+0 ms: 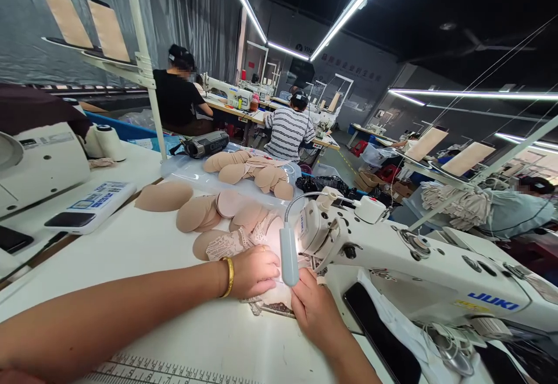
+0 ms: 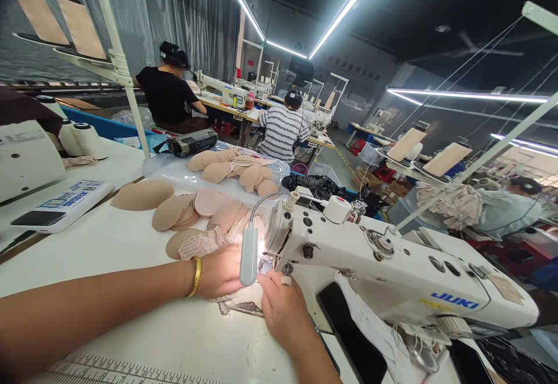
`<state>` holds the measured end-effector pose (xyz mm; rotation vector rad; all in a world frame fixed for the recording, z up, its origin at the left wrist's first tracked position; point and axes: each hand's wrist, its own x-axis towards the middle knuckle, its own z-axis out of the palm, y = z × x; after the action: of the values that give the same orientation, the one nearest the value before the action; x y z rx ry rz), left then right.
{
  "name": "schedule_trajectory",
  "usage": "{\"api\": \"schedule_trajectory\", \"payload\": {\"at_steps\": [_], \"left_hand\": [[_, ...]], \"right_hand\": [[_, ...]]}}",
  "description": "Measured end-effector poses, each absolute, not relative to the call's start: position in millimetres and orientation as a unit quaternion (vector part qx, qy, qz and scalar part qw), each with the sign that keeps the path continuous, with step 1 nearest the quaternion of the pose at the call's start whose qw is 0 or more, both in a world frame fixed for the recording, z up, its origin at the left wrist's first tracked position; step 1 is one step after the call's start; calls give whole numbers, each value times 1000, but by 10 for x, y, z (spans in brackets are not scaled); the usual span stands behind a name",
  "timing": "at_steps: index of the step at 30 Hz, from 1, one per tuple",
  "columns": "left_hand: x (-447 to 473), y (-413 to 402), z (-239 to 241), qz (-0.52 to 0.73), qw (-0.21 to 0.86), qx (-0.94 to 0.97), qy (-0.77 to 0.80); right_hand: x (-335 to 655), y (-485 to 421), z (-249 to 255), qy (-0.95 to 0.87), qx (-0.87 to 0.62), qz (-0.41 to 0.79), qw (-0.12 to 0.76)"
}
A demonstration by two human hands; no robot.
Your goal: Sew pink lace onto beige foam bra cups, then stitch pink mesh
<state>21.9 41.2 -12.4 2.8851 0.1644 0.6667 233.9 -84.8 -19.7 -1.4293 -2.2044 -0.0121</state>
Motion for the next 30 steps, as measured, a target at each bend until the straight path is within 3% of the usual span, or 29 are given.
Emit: {"api": "schedule_trajectory", "payload": {"at_steps": [16,25,27,30], "left_hand": [[287,526,-126,213,45,974,66],[299,496,-178,223,26,964,140],[193,446,-117,231,30,960,153],[-101,147,16,271,83,952,115]], "right_hand": [[2367,-837,-282,-798,-550,-23,245],[2331,-849,-212,-788,-532,6,309],[2236,-887,-147,-775,-539,50,325],[1992,-945,-49,-658,-556,294,415]]}}
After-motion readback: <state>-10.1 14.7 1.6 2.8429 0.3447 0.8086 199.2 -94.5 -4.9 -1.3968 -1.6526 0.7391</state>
